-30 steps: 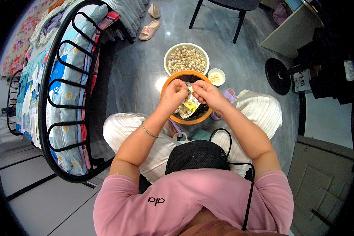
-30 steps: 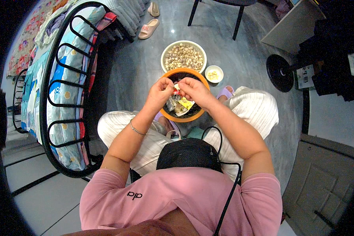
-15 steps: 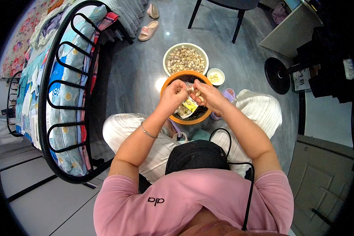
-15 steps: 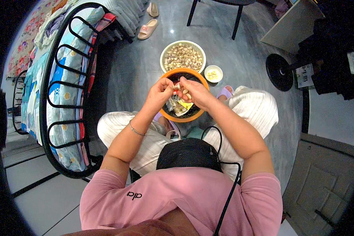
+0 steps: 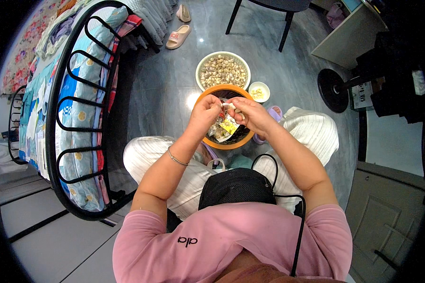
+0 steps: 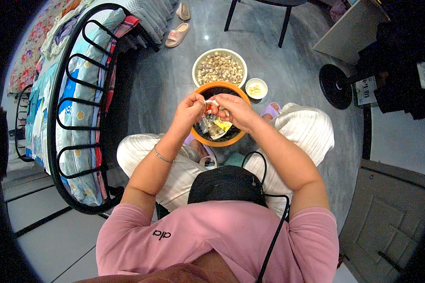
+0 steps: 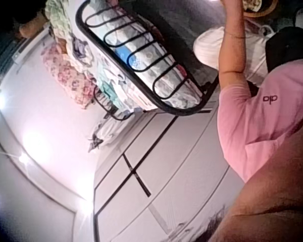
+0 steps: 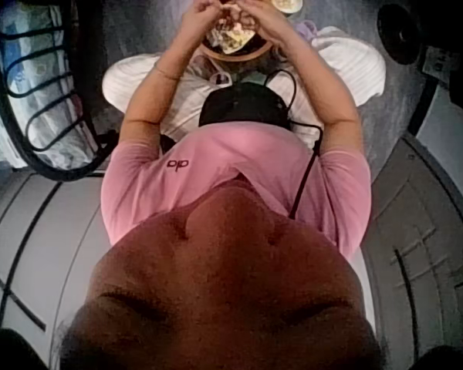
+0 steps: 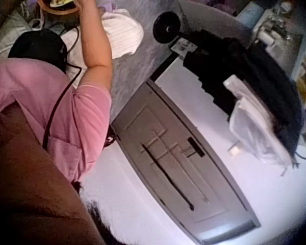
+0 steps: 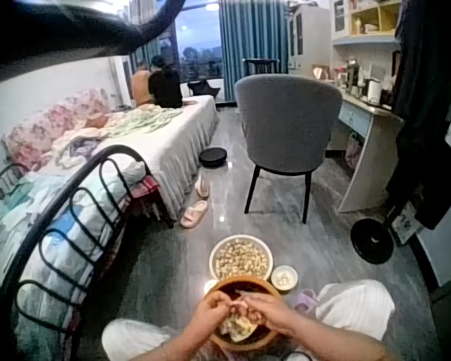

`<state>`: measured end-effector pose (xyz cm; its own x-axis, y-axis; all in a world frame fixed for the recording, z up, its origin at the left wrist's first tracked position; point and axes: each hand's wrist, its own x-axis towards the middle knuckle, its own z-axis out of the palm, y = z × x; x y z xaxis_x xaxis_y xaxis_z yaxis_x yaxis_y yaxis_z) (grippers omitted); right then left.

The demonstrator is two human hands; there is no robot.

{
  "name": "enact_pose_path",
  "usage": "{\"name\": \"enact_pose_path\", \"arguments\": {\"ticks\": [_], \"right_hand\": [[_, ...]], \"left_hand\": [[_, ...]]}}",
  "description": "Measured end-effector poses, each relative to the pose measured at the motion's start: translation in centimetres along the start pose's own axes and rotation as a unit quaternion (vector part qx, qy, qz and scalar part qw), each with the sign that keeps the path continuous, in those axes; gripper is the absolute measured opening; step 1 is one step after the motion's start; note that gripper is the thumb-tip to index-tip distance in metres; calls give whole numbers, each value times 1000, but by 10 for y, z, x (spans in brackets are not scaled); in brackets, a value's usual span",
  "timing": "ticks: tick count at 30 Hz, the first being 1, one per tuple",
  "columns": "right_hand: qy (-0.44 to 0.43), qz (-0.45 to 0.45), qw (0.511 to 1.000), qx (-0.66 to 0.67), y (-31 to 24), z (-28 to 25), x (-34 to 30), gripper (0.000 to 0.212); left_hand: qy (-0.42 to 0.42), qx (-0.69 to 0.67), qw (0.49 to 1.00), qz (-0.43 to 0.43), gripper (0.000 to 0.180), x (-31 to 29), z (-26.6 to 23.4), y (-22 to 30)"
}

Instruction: The person picks up a garlic bulb from a basket and peels it by hand, placing the peeled cloves into a small bowl.

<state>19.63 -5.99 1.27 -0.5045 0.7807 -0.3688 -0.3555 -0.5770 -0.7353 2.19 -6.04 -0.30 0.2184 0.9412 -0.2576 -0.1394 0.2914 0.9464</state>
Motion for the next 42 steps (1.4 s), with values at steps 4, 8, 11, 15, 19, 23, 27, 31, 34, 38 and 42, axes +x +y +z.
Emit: {"name": "enact_pose_path", "arguments": {"ticks": [4, 8, 11, 15, 19, 23, 27, 31, 34, 38, 42], "right_hand": [[-21, -22, 999, 12, 1, -6, 2, 25], [-7, -44, 999, 12, -1, -10, 2, 28], [7, -52, 999, 7, -3, -9, 1, 28], [24, -56, 998, -15, -5, -4, 0, 27], [21, -51, 998, -15, -1, -5, 2, 26], [28, -57, 998, 3, 2, -11, 3, 20], [23, -50, 998, 13, 3, -9, 3, 16], [-11, -46, 999, 27, 6, -8, 4, 16], [-16, -40, 998, 51, 7, -9, 3, 17], [-25, -23, 999, 14, 9, -7, 2, 17], [25, -40, 995, -93, 7, -5, 3, 16]], "left_hand": [[12, -2, 1000, -17, 9, -1, 1, 4], [43, 6, 999, -18, 10, -1, 1, 6], [50, -48, 997, -20, 11, 0, -2, 6], [65, 49, 997, -6, 13, 3, -3, 2], [61, 87, 994, -1, 13, 7, -9, -8], [46, 70, 996, 3, 13, 4, 0, 2], [-46, 7, 999, -9, 16, -2, 4, 15], [-90, -8, 995, 42, 20, -3, 8, 7], [-87, -33, 995, 22, 18, -4, 12, 6], [-80, -52, 995, 16, 15, -6, 12, 5], [-61, -18, 998, 26, 12, -3, 9, 1]]}}
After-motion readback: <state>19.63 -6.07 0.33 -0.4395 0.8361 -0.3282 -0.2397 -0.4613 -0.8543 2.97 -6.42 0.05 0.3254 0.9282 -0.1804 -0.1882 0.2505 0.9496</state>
